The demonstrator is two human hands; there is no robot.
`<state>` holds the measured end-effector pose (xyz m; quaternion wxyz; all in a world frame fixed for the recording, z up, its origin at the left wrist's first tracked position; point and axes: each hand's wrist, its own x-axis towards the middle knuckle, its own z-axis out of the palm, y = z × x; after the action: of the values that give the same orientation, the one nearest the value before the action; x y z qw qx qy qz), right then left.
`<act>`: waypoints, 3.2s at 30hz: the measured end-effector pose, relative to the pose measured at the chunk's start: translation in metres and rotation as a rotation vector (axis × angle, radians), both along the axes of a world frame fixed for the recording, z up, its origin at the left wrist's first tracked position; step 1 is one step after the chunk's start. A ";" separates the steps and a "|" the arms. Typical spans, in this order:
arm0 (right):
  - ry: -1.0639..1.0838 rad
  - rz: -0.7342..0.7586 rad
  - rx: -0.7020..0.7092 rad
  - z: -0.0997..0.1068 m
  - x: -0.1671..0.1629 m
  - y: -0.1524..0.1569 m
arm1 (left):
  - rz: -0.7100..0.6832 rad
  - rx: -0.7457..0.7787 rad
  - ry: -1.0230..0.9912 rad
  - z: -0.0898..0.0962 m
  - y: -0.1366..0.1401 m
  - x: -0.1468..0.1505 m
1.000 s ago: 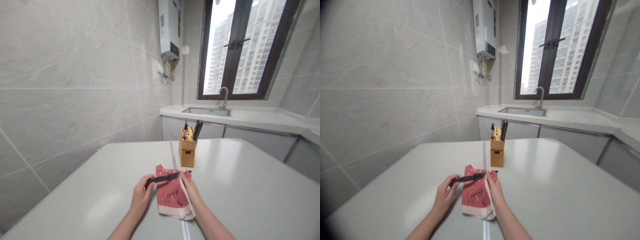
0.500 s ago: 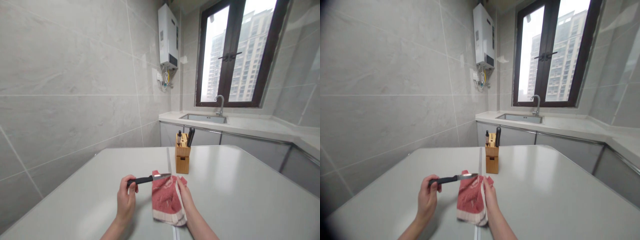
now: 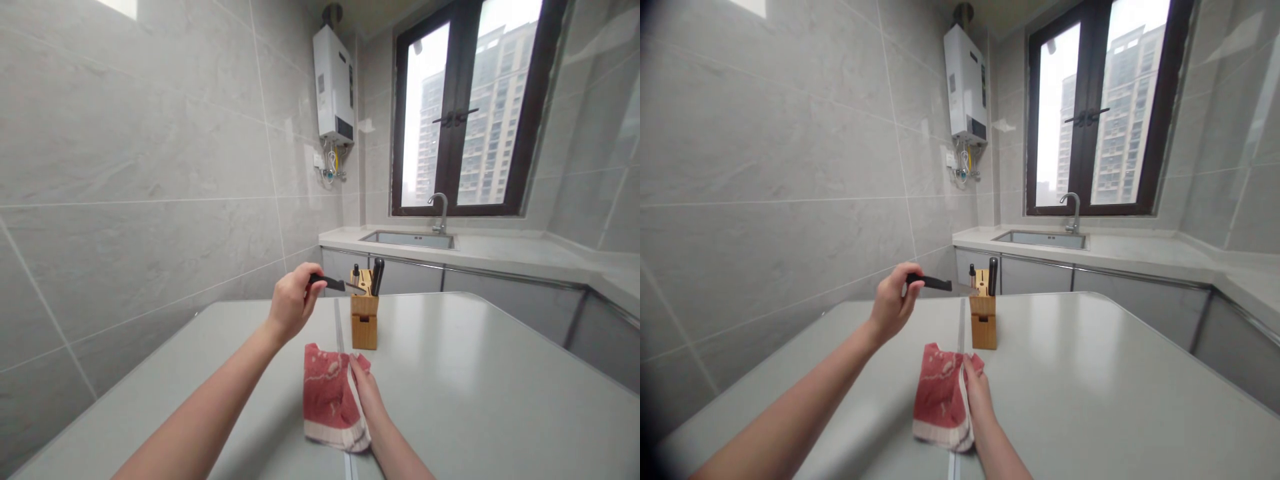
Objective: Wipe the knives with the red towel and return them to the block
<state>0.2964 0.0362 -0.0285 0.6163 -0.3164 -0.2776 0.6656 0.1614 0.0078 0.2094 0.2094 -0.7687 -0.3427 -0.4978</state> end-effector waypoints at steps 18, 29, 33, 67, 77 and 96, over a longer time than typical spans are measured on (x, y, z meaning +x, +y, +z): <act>0.062 -0.008 -0.013 0.007 0.002 -0.001 | 0.206 -0.038 0.450 0.040 0.054 0.075; 0.042 -0.022 -0.012 0.005 0.002 0.000 | 0.259 -0.029 0.485 0.050 0.058 0.079; 0.037 -0.011 -0.005 0.007 0.003 -0.002 | 0.254 -0.064 0.481 0.051 0.059 0.079; -0.006 -0.044 -0.037 0.005 0.003 0.003 | 0.360 -0.241 0.531 0.016 0.091 0.106; 0.014 -0.065 -0.018 0.010 0.003 0.001 | 0.345 -0.332 0.513 0.016 0.088 0.106; 0.007 -0.060 0.003 0.003 0.002 0.005 | 0.287 -0.446 0.195 0.016 0.091 0.120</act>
<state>0.2987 0.0417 -0.0252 0.6376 -0.3211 -0.2668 0.6475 0.2810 0.0986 0.2250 0.1356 -0.7836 -0.5272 -0.2993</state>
